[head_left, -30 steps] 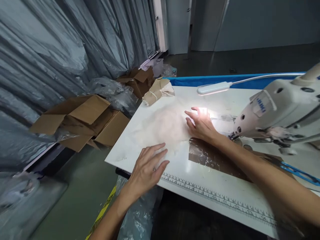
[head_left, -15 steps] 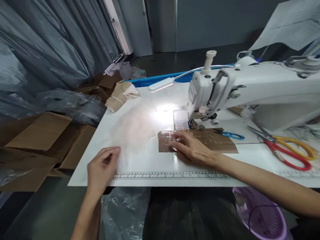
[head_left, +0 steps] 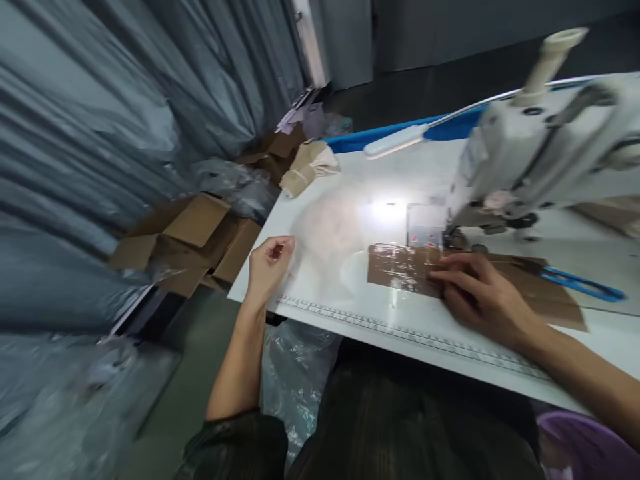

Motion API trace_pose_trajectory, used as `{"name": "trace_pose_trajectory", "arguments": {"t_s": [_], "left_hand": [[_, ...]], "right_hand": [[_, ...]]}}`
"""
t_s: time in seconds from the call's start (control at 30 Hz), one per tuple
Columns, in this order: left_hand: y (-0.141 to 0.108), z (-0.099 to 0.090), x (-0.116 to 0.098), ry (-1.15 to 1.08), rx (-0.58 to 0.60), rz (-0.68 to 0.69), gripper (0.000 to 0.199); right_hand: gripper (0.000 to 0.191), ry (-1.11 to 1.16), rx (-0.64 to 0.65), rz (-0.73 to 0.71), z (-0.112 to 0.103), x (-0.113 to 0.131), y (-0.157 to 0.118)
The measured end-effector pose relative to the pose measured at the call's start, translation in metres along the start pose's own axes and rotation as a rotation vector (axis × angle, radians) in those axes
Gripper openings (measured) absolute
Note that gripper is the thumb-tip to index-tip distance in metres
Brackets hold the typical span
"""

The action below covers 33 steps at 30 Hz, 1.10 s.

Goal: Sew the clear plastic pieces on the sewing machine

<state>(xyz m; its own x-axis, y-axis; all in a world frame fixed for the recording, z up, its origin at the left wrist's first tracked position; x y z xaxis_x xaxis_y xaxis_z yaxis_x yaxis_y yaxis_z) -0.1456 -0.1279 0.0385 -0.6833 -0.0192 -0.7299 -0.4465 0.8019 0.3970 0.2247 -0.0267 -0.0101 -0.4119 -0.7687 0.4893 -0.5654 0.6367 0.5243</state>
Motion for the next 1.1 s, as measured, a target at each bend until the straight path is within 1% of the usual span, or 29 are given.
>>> {"name": "trace_pose_trajectory", "arguments": {"t_s": [0.07, 0.1, 0.13, 0.2, 0.33, 0.4, 0.47, 0.57, 0.6, 0.67, 0.77, 0.83, 0.93, 1.0, 1.1], "left_hand": [[0.004, -0.020, 0.017, 0.115, -0.123, -0.014, 0.035], [0.005, -0.029, 0.025, 0.176, -0.163, -0.024, 0.034], [0.006, -0.035, 0.032, 0.235, -0.181, -0.038, 0.033], [0.004, -0.040, 0.043, 0.326, -0.167, -0.075, 0.031], [-0.005, -0.029, 0.055, 0.382, -0.111, -0.112, 0.030], [-0.007, -0.024, 0.060, 0.383, -0.121, -0.114, 0.031], [-0.005, -0.025, 0.065, 0.379, -0.162, -0.121, 0.033], [0.006, -0.034, 0.074, 0.374, -0.246, -0.128, 0.037], [0.012, -0.037, 0.077, 0.373, -0.257, -0.127, 0.038], [0.025, -0.039, 0.083, 0.360, -0.243, -0.125, 0.039], [0.042, -0.034, 0.089, 0.328, -0.174, -0.110, 0.034], [0.048, -0.027, 0.091, 0.304, -0.145, -0.087, 0.025], [0.047, -0.021, 0.089, 0.240, -0.145, -0.051, 0.012], [0.044, -0.020, 0.086, 0.171, -0.163, -0.034, 0.012], [0.043, -0.022, 0.082, 0.040, -0.223, -0.024, 0.020]], "right_hand": [[0.025, -0.017, 0.005, -0.037, 0.001, -0.004, -0.001], [0.024, -0.020, 0.004, -0.050, 0.001, -0.006, -0.001], [0.023, -0.033, 0.008, -0.047, 0.001, -0.007, -0.001], [0.022, -0.065, 0.023, -0.026, 0.001, -0.007, -0.001], [0.023, -0.113, 0.037, -0.002, 0.000, -0.003, 0.000], [0.024, -0.132, 0.041, -0.003, 0.000, -0.002, 0.001], [0.025, -0.146, 0.043, -0.003, 0.001, -0.002, 0.001], [0.025, -0.152, 0.042, -0.009, 0.002, -0.003, 0.001], [0.025, -0.155, 0.040, -0.010, 0.002, -0.003, 0.001], [0.026, -0.159, 0.038, -0.001, 0.002, -0.003, 0.001], [0.025, -0.153, 0.042, 0.018, 0.003, -0.004, 0.000], [0.023, -0.143, 0.049, 0.025, 0.004, -0.006, -0.001], [0.023, -0.131, 0.063, 0.033, 0.006, -0.009, -0.003], [0.023, -0.111, 0.074, 0.042, 0.007, -0.011, -0.004], [0.023, -0.057, 0.098, 0.050, 0.009, -0.010, -0.004]]}}
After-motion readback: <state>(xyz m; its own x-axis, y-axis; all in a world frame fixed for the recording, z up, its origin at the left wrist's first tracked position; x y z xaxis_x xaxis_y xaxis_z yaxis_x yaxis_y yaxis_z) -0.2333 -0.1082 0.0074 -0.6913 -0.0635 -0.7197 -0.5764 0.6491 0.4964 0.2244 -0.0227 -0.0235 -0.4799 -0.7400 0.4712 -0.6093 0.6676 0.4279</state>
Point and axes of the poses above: each hand's wrist, its own y-axis towards the middle knuckle, its own z-axis out of the palm, x = y × z, the point moved 2 cm from there along y, towards the middle knuckle, and after that the axes turned 9 degrees about z, right-handed, at the moved point
